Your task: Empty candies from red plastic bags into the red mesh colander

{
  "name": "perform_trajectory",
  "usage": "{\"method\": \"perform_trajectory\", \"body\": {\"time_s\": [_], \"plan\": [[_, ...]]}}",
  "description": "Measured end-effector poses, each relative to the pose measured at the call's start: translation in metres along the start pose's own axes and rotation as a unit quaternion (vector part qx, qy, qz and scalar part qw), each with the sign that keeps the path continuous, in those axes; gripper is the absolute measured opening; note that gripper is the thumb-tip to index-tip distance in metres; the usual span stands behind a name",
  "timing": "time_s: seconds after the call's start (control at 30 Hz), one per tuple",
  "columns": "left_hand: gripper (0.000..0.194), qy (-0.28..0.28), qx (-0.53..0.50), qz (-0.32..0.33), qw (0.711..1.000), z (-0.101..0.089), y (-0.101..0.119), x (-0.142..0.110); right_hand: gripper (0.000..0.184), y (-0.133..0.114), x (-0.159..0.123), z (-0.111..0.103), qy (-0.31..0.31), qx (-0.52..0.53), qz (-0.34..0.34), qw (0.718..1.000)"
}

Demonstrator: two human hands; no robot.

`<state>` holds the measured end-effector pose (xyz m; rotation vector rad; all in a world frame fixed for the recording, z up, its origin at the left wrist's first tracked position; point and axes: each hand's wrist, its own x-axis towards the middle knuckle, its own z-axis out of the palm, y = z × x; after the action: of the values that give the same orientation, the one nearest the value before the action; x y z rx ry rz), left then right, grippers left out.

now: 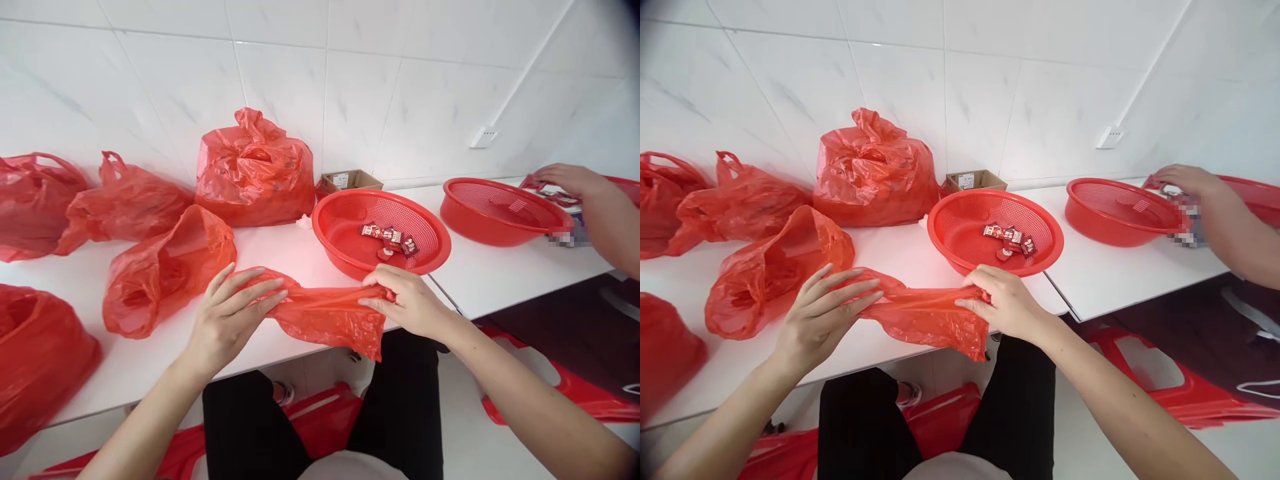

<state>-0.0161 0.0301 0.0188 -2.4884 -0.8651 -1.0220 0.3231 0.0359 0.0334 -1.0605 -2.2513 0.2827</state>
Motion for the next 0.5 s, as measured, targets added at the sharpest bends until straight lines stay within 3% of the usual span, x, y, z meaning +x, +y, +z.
{"method": "perform_trajectory", "body": {"time_s": [0.13,0.27,0.33,0.37,0.43,0.5], "plan": [[0.031,-0.012,-0.041,0.008,0.999,-0.021,0.023,0.002,0.027,0.009,0.006,-0.022,-0.029,0.017,0.083,0.996],[0.031,-0.060,-0.050,-0.025,0.997,-0.022,0.047,0.006,0.024,-0.025,0.014,-0.029,0.135,-0.056,0.056,0.988],[0.030,-0.075,-0.053,-0.028,0.995,-0.016,0.052,0.008,0.017,-0.055,0.017,-0.020,0.146,-0.027,-0.003,0.989],[0.029,-0.079,-0.057,-0.023,0.995,-0.015,0.053,0.010,0.016,-0.068,0.018,-0.012,0.093,0.009,-0.024,0.995],[0.029,-0.077,-0.085,-0.012,0.993,-0.015,0.057,0.014,0.018,-0.086,0.017,0.008,-0.077,0.066,-0.016,0.995],[0.029,-0.079,-0.131,-0.003,0.988,-0.021,0.061,0.018,0.019,-0.087,0.014,0.025,-0.256,0.074,0.029,0.963]]}}
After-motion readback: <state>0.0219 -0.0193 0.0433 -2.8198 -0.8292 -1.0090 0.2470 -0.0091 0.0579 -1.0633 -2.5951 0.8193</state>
